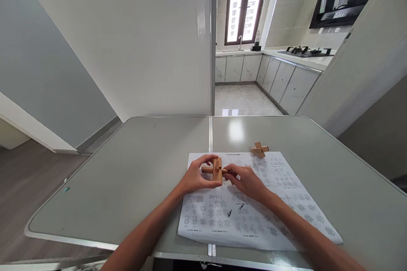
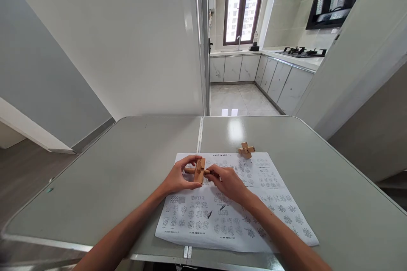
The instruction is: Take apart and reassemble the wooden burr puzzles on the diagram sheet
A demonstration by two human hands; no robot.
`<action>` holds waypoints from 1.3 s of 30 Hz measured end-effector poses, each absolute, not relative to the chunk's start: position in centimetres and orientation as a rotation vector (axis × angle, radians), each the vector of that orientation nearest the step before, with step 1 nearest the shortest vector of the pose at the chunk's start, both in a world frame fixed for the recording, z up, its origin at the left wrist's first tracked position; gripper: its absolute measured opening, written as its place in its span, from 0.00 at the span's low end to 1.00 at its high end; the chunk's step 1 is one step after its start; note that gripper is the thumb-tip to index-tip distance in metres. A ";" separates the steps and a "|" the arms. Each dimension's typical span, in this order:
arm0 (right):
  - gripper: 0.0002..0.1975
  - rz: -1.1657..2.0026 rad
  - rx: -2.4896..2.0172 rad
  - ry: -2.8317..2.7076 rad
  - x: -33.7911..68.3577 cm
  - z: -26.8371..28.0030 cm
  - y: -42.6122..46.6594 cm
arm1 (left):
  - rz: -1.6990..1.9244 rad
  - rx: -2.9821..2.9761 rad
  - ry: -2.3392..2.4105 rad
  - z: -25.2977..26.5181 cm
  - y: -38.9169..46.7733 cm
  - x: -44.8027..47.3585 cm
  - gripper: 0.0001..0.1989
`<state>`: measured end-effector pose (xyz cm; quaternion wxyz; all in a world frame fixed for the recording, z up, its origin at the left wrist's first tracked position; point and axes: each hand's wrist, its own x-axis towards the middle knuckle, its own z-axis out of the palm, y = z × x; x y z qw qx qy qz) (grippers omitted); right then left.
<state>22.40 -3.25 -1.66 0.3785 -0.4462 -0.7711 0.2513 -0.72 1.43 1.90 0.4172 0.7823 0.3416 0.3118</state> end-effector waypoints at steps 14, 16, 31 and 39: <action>0.09 0.648 -1.141 -1.958 21.9 -2.3 -3.1 | 1.210 1.780 0.940 1.5 4.2 -2.4 0.38; 0.11 0.737 -1.137 -1.867 21.9 -2.2 -3.0 | 1.221 1.784 1.168 1.2 5.0 -3.0 0.36; 0.24 1.097 -1.064 -1.413 22.2 -1.3 -2.1 | 0.610 2.308 1.328 -0.5 6.4 -5.2 0.40; 0.22 1.151 -1.054 -1.410 21.9 -1.2 -2.3 | 0.634 2.405 1.190 0.4 5.2 -5.3 0.56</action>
